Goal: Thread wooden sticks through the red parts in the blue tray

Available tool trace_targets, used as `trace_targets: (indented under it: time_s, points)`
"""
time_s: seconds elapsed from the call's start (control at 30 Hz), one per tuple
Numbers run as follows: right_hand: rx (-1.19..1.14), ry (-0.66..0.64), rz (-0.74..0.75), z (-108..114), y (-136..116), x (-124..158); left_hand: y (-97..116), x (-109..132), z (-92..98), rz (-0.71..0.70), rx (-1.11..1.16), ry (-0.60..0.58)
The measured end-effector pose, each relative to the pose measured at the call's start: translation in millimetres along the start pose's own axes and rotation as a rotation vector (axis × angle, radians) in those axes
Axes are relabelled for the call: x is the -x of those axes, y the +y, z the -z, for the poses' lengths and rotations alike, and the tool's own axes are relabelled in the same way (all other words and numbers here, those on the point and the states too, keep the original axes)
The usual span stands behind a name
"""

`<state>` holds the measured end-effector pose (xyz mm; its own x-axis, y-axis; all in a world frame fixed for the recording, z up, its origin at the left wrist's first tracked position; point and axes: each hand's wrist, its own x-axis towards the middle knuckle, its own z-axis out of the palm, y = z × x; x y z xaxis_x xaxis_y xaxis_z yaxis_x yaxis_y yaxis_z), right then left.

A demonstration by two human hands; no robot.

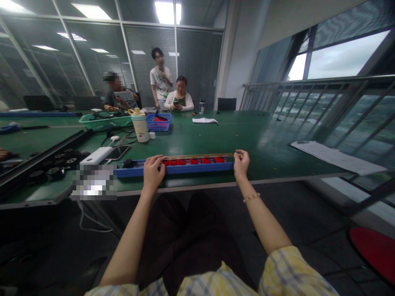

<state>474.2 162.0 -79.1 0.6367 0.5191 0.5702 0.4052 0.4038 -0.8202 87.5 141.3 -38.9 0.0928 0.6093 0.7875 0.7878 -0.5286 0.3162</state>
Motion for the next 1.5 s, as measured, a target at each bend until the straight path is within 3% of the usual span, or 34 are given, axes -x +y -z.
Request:
trace_targets:
  time_s: [0.3,0.47,0.7,0.97,1.5]
  points:
    - [-0.045,0.157,-0.075,-0.3,15.0,-5.7,-2.1,0.4,-0.9,-0.030,0.010,0.019]
    - [-0.070,0.175,-0.088,0.2,13.6,-5.5,-3.4,0.4,-2.3,-0.040,0.005,0.030]
    - [-0.315,0.026,-0.239,-3.6,2.8,-1.9,-4.3,0.5,-2.8,-0.038,0.019,0.031]
    - [-0.364,-0.033,-0.219,-2.5,-5.4,0.4,-2.6,0.4,-1.7,-0.041,0.016,0.032]
    - [-0.349,0.217,-0.279,2.2,-6.0,-3.5,-3.0,0.0,-1.8,-0.040,0.017,0.035]
